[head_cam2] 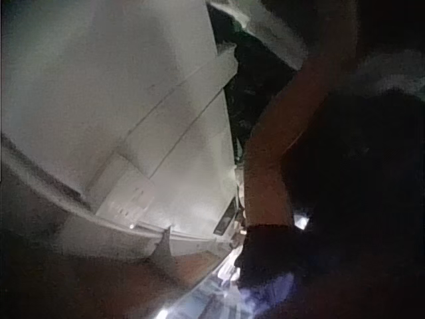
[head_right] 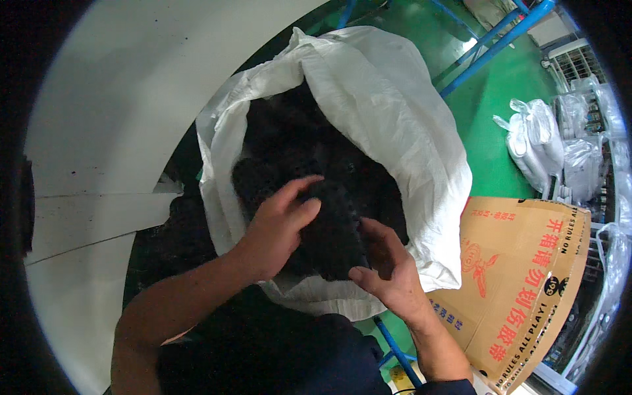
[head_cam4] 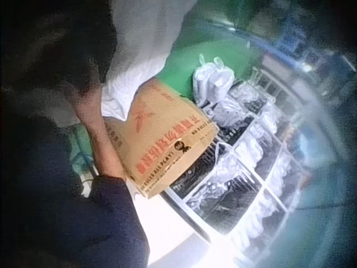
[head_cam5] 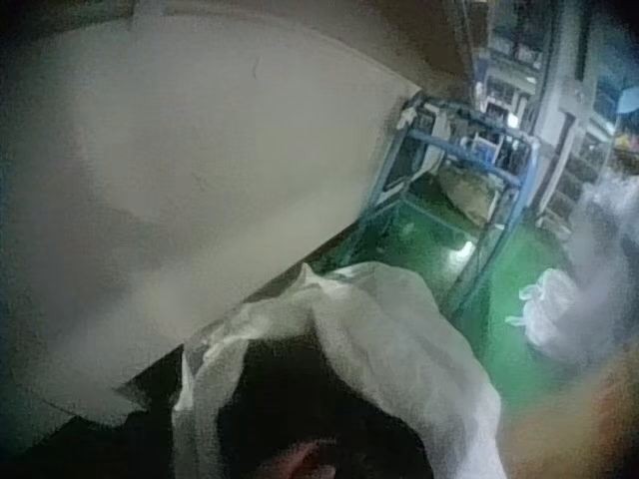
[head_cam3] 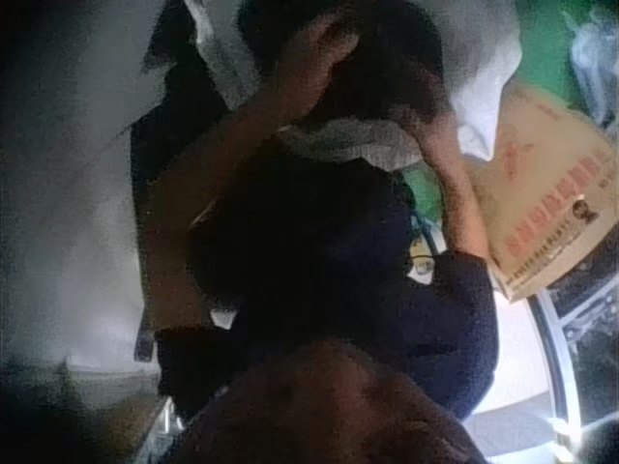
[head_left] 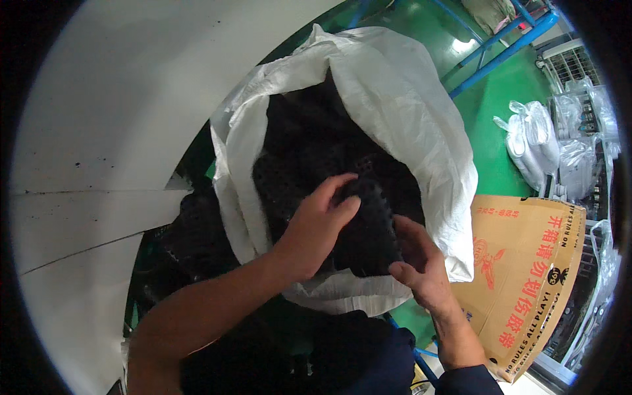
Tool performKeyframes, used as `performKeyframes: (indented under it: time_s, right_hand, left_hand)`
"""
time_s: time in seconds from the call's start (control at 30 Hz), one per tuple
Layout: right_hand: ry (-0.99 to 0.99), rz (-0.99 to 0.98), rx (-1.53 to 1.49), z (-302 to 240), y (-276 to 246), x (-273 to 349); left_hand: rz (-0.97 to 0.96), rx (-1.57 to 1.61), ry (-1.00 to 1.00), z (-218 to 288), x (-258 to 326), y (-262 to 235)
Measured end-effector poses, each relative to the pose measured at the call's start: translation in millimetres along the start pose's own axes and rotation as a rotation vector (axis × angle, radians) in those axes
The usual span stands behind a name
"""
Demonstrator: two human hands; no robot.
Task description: The person takes shoe components out of a white bag, turns them over and handles them by hand, and arranges them inside the bag.
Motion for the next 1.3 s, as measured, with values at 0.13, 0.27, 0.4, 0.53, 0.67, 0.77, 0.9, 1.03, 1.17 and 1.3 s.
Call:
performKeyframes:
  time_s: [0.13,0.27,0.4,0.53,0.67,0.77,0.9,1.03,1.17,1.3]
  right_hand:
    - [0.179,0.062,0.233,29.3,-10.8,-0.3]
    - [0.282,-0.056,0.441,40.1,2.5,-5.7]
    - [-0.06,-0.216,0.66,41.5,53.3,-19.3]
    - [-0.307,-0.143,0.789,69.6,81.7,-30.3]
    - [-0.239,-0.084,0.966,95.4,85.8,-29.0]
    - [-0.098,-0.123,0.782,69.6,61.0,-33.3]
    - [-0.675,0.338,1.343,-8.5,10.7,-57.1]
    - [-0.776,0.324,1.7,-0.8,-15.8,-103.2]
    - [-0.329,0.101,1.504,14.6,-68.8,-114.0]
    - [0.023,0.016,0.261,-25.4,-57.4,-72.6]
  left_hand:
    - [-0.138,-0.655,-0.26,-22.8,53.5,-24.8]
    - [-0.612,-1.198,0.143,-55.7,114.0,-7.8]
    - [-0.969,-1.144,0.256,-93.2,139.7,12.7]
    - [-1.156,-1.041,0.342,-80.4,144.3,24.6]
    - [-1.252,-1.021,0.346,-70.0,135.0,28.4]
    - [-1.345,-1.046,-0.086,-74.4,131.1,17.8]
    - [-0.907,-0.724,-0.272,-55.6,108.0,1.8]
    - [-0.713,-0.713,-0.083,-57.9,96.6,-1.0]
    - [-0.584,-0.839,0.149,-29.0,89.1,-9.0]
    - [-0.083,-0.748,0.252,17.7,53.2,-45.0]
Point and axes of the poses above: each hand's wrist, its own x-axis away from the middle knuckle, its own y-axis out of the palm, z = x × y, the point moved 7 cm from there along -x, towards the middle knuckle, and after that the axes turned 5 degrees about y, right-handed, at the moved point
